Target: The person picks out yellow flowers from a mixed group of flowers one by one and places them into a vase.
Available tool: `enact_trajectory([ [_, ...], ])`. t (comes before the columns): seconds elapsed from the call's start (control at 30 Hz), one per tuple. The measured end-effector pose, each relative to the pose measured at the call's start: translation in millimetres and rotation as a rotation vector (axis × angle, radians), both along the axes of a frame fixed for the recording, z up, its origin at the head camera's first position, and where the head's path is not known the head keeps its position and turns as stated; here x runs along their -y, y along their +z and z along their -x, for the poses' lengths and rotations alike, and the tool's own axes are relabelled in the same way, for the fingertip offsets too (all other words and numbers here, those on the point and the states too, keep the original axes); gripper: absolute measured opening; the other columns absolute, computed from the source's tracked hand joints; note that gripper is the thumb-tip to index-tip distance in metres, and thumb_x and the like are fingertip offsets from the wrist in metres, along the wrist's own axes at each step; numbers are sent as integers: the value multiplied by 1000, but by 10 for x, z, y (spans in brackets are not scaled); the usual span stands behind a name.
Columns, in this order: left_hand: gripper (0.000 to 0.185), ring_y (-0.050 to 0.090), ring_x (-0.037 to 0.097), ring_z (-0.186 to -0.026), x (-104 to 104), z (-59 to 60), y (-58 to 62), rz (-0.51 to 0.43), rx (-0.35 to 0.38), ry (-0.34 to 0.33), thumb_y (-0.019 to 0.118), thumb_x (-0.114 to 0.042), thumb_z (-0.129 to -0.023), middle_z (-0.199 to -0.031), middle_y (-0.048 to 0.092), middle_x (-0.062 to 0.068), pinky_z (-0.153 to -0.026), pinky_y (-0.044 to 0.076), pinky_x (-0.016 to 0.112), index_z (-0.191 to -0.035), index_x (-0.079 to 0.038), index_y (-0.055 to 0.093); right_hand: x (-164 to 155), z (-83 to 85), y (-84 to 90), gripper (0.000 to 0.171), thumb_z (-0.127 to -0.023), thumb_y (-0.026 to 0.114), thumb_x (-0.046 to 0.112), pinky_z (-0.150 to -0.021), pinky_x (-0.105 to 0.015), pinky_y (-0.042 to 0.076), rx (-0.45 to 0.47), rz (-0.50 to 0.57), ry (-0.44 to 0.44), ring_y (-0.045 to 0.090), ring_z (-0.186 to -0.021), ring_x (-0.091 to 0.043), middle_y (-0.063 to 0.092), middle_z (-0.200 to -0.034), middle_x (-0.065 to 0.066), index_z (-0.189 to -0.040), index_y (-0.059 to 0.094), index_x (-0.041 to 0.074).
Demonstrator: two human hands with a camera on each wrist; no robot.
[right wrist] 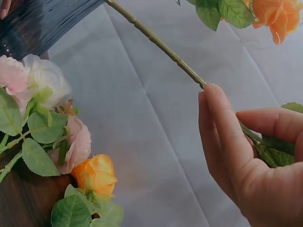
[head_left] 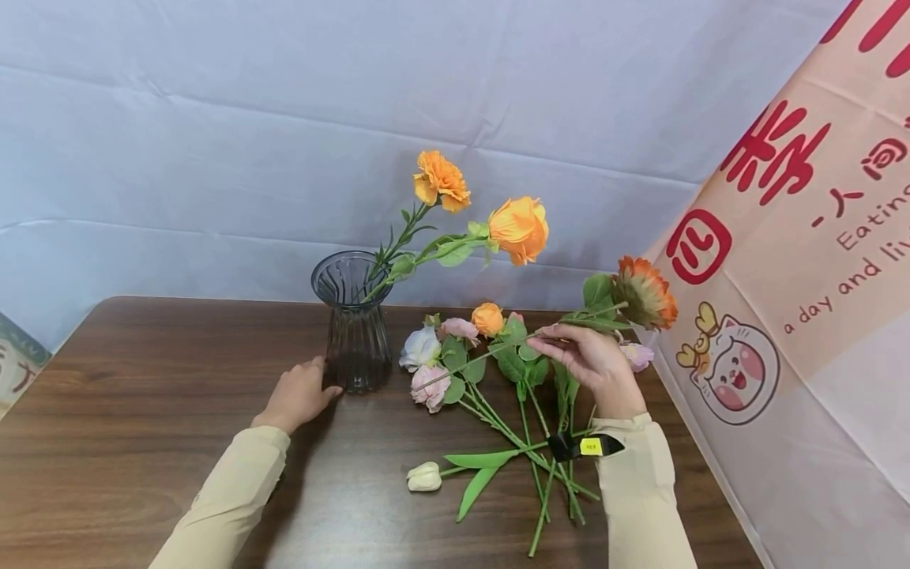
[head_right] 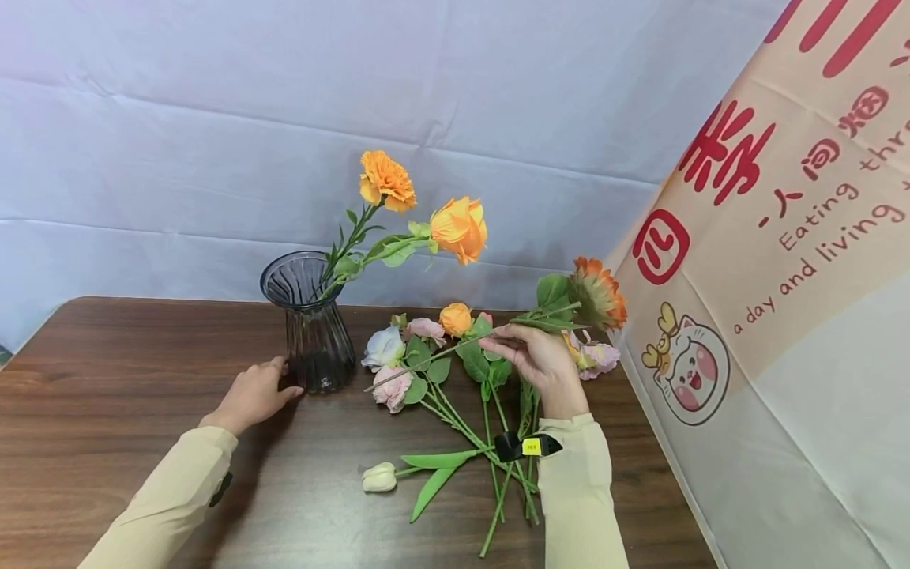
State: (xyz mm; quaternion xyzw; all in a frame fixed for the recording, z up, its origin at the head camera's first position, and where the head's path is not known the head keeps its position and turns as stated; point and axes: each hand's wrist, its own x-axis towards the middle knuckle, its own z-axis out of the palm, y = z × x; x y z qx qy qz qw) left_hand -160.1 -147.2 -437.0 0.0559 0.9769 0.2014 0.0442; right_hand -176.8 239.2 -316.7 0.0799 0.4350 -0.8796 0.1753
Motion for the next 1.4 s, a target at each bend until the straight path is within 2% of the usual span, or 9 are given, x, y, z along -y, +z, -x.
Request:
enact_trajectory([
  [0.33, 59, 52, 49, -100, 2, 5, 13, 4, 6, 3, 64, -21, -86, -114, 51, 36, -83, 44, 55, -122, 18, 42, 103, 39, 124, 32, -91, 34, -13, -82, -38, 51, -14, 31, 3, 63, -85, -33, 56, -82, -23, -75, 61, -11],
  [0.6, 58, 53, 48, -99, 0, -14, 33, 12, 10, 5, 65, -21, -85, -112, 52, 36, -82, 44, 55, -121, 18, 43, 178, 81, 199, 31, -91, 33, -13, -84, -37, 50, -47, 46, 38, 63, -88, -35, 59, -85, -27, -76, 60, -12],
  [0.83, 59, 52, 49, -101, -4, -5, 33, 11, 10, 1, 64, -22, -86, -114, 51, 36, -83, 44, 55, -123, 19, 41, 279, 107, 310, 29, -90, 36, -14, -84, -41, 49, -26, 70, -13, 61, -82, -35, 54, -77, -23, -74, 60, -12],
  [1.07, 58, 53, 48, -99, -8, 1, 20, 15, 10, 5, 64, -21, -86, -112, 52, 36, -82, 44, 54, -121, 18, 43, 374, 138, 416, 28, -90, 36, -15, -83, -42, 50, -50, 92, -29, 61, -86, -36, 50, -79, -22, -73, 58, -11],
  [1.4, 57, 52, 49, -99, -7, -4, 33, 0, 11, 2, 64, -21, -85, -111, 52, 37, -82, 44, 55, -121, 19, 42, 452, 190, 506, 26, -90, 36, -14, -86, -40, 49, -48, 112, -58, 61, -83, -34, 50, -83, -19, -76, 57, -10],
])
